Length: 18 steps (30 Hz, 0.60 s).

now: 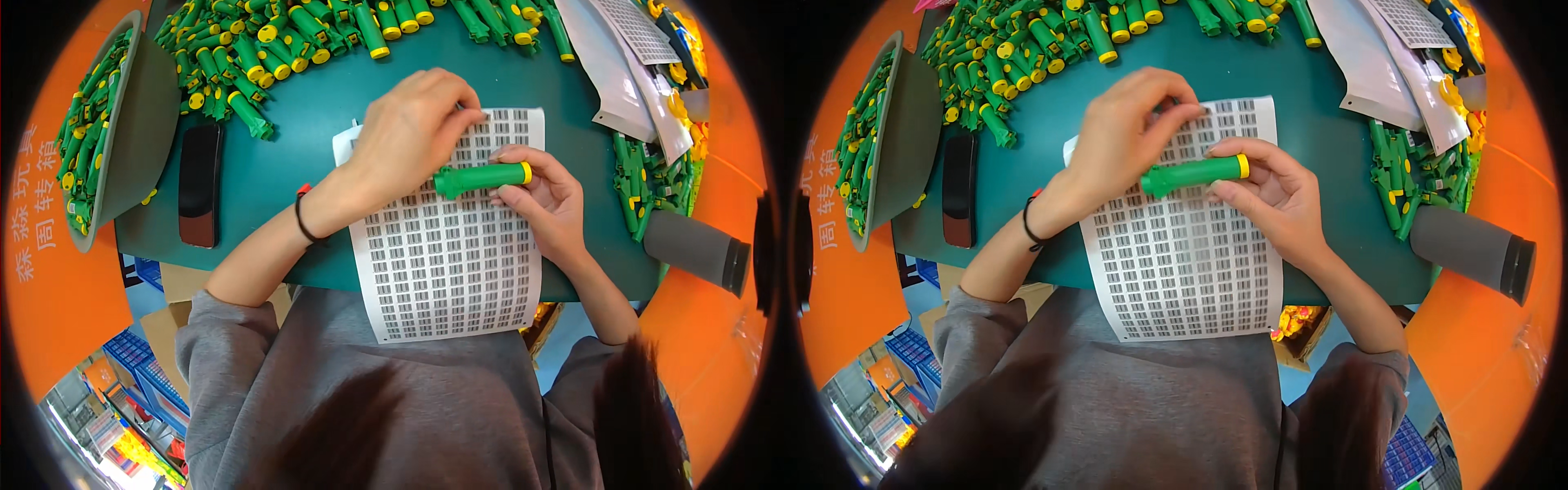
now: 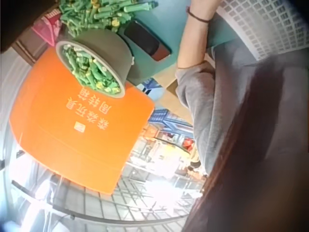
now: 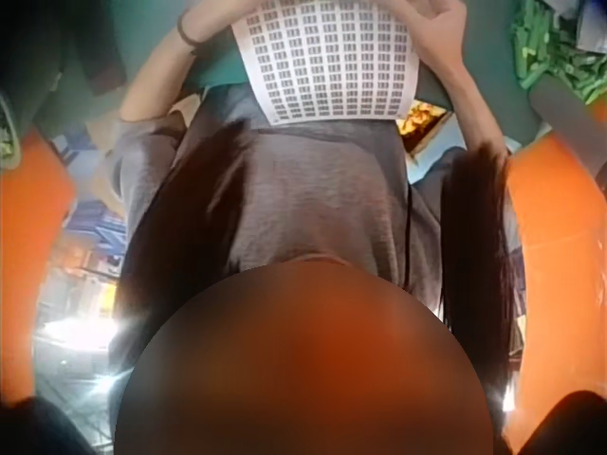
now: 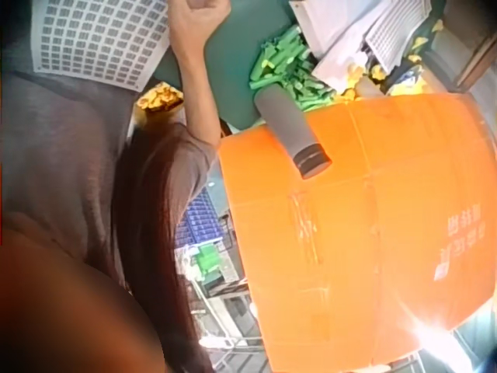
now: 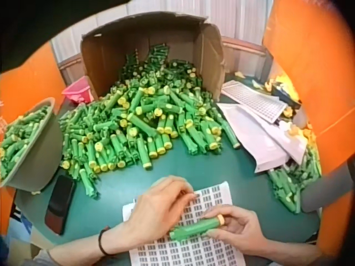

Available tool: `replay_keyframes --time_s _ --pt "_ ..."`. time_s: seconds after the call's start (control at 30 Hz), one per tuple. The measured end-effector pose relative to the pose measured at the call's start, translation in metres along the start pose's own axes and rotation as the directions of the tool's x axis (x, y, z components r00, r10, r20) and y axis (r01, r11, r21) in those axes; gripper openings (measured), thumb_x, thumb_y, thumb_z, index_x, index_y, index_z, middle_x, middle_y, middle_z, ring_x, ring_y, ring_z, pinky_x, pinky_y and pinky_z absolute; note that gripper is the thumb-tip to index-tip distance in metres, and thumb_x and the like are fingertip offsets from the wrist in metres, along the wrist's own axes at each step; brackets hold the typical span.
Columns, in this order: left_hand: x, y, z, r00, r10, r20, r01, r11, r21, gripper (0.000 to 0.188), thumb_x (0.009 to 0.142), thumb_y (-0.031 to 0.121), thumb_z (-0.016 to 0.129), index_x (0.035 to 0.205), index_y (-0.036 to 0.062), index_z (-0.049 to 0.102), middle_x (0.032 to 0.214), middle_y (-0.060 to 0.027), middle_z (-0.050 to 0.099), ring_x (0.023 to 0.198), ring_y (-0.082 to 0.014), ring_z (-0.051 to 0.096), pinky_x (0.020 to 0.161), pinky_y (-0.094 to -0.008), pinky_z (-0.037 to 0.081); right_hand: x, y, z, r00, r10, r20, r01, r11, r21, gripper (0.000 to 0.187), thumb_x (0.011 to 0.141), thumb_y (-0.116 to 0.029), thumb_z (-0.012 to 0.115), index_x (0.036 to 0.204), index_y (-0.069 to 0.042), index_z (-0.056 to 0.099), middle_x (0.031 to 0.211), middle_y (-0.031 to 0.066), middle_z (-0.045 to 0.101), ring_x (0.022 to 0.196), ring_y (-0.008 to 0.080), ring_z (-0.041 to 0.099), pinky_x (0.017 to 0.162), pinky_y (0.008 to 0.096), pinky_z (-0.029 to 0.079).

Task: Applying small white stickers to green and yellow plastic toy components at an assembly workbench.

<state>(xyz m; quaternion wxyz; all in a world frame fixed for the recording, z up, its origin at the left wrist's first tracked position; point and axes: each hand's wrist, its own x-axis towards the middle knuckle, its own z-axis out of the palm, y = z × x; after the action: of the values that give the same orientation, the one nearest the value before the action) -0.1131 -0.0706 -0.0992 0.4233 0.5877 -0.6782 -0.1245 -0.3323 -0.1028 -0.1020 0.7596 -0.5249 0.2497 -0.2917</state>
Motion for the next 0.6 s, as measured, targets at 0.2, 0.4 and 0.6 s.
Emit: replay_keyframes --time_s 0.2,0.4,0.6 --pt "-0.003 0.033 -0.046 0.927 -0.287 0.241 0.35 0.893 -0.283 0.013 0.091 0.009 0.07 0.099 -0.0009 0.07 0.1 -0.0041 0.07 0.084 -0.0104 0.064 0.075 -0.0247 0.052 0.001 0.002 0.003 1.0 0.019 0.001 -0.018 0.994 -0.111 0.038 0.086 0.012 0.066 0.123 0.006 0.059 0.127 0.0155 0.057 0.11 0.02 0.062 0.095 0.0322 0.054" --pt "-0.013 0.043 -0.044 0.891 -0.223 0.395 0.368 0.865 -0.342 0.014 0.09 0.009 0.07 0.098 -0.0036 0.07 0.095 -0.0066 0.072 0.089 -0.0132 0.066 0.082 -0.0287 0.053 0.001 0.005 0.005 0.986 -0.159 0.048 0.166 0.955 -0.244 0.04 0.083 0.015 0.068 0.121 0.007 0.061 0.126 0.0165 0.058 0.116 0.0218 0.06 0.098 0.0338 0.053" --pt "-0.014 0.045 -0.042 0.892 -0.235 0.385 0.345 0.905 -0.248 0.015 0.088 0.01 0.071 0.096 -0.0027 0.071 0.087 -0.005 0.072 0.083 -0.0132 0.067 0.077 -0.0287 0.053 0.0 0.004 0.006 0.977 -0.192 0.094 0.211 0.938 -0.277 0.036 0.087 0.013 0.065 0.122 0.007 0.062 0.126 0.0144 0.057 0.115 0.0228 0.061 0.101 0.036 0.056"
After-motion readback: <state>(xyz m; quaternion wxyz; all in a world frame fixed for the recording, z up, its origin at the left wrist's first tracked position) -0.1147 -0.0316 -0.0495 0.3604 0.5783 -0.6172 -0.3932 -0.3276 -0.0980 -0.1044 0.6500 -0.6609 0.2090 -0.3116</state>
